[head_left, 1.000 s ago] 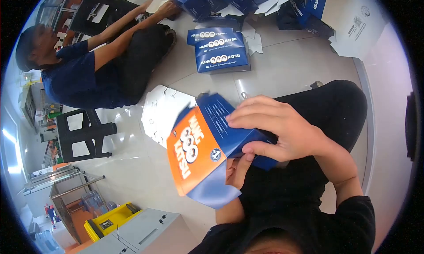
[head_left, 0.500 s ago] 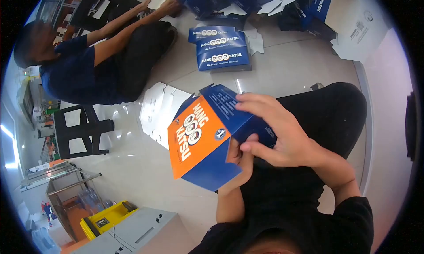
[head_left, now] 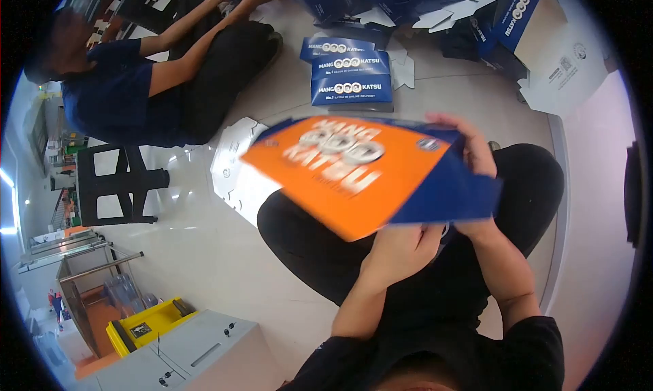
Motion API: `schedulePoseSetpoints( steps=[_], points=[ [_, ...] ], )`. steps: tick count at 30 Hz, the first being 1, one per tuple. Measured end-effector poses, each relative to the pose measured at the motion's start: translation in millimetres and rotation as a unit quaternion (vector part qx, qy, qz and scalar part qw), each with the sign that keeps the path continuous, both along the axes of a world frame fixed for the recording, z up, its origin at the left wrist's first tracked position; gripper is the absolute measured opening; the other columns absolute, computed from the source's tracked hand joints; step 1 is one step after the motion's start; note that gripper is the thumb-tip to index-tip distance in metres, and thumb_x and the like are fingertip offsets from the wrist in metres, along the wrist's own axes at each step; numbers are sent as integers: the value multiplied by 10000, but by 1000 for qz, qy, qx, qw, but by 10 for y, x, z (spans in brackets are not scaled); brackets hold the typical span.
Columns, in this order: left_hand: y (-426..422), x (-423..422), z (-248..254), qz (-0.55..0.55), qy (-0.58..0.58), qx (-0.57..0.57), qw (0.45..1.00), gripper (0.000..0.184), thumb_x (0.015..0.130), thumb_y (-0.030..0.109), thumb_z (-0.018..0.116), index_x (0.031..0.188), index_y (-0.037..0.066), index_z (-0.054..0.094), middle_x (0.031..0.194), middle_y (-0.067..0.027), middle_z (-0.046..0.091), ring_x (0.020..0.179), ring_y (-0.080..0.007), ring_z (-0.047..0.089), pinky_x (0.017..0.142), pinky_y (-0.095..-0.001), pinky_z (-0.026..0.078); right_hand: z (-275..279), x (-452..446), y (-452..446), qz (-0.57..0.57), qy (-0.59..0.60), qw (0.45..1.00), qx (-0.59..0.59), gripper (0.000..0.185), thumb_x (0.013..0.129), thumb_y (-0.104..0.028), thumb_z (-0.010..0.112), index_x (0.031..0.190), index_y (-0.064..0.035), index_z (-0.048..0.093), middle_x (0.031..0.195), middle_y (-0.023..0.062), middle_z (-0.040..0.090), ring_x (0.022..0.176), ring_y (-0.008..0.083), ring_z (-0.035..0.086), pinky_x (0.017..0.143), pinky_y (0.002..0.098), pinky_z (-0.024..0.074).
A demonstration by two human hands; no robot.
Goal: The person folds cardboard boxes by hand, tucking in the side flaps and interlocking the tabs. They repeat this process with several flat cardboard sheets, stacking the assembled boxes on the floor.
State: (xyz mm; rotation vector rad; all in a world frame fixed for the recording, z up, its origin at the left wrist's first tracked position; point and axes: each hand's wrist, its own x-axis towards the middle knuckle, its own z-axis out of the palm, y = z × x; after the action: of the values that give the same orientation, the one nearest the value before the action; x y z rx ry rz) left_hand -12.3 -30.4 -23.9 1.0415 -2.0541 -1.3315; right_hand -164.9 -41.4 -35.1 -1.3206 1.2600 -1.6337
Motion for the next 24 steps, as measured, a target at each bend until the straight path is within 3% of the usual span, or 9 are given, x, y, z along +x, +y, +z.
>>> schedulePoseSetpoints(
  steps=[2,4,6,9,12,16,19,22,24],
  points=[
    [-40,-67,122,117,96,-113,982,404,855,85,661,1225,-52,572,1152,-233,592,1116,-413,552,940,-418,451,-23,-70,-76,-64,-70,995,-21,437,850,-100,652,1245,21,509,1148,93,571,1045,161,557,937,281,430],
    [-13,123,72,250,-84,-298,917,553,887,129,670,1362,-47,447,1371,-235,475,1296,-380,453,1025,-445,409,-72,-147,15,-105,-258,956,91,330,911,-123,633,1182,18,509,1071,65,571,952,117,551,846,258,442],
    [-34,218,-42,416,13,-203,886,734,904,174,663,1496,25,256,1504,-208,296,1376,-364,347,1060,-511,368,-61,-153,54,-102,-324,936,86,339,944,-131,604,1215,29,478,1046,66,581,935,106,551,832,255,444],
    [-129,398,-29,362,467,85,802,861,899,137,661,1553,111,100,1478,-214,311,1349,-309,386,1071,-474,362,-154,-14,214,-109,-337,929,108,378,971,-162,553,1279,37,462,1121,97,585,1007,141,564,888,277,447],
    [-238,520,-73,334,252,43,907,913,920,137,640,1537,27,-24,1423,-197,399,1295,-273,430,1057,-407,365,-477,-3,376,-38,-331,933,138,539,968,-272,539,1388,32,393,1268,144,559,1150,210,568,990,330,442],
    [-192,504,-143,376,206,-89,899,631,934,10,457,1523,39,233,1359,-196,506,1239,-278,504,1065,-365,370,-656,107,403,-97,-163,955,229,595,1042,-404,429,1428,45,380,1257,138,580,1137,202,568,984,317,436],
    [-117,671,-156,295,-12,-293,909,566,859,-49,447,1423,-12,441,1376,-240,522,1253,-336,539,1053,-380,405,-288,-94,509,95,89,873,470,382,1015,-326,500,1114,17,634,916,115,693,765,186,672,696,296,521],
    [11,704,-114,213,-69,-282,933,565,737,-104,437,1270,-31,608,1388,-278,509,1258,-391,546,1031,-388,440,-79,-15,605,140,50,924,353,284,974,-225,590,1063,38,647,871,94,693,750,158,671,694,265,522],
    [42,737,-141,188,-88,-284,936,607,631,-110,448,1194,-33,661,1395,-278,502,1242,-405,555,1013,-385,460,107,125,534,150,-174,930,287,356,940,-162,637,1217,50,564,1064,117,677,895,141,653,754,263,532]
  ],
)
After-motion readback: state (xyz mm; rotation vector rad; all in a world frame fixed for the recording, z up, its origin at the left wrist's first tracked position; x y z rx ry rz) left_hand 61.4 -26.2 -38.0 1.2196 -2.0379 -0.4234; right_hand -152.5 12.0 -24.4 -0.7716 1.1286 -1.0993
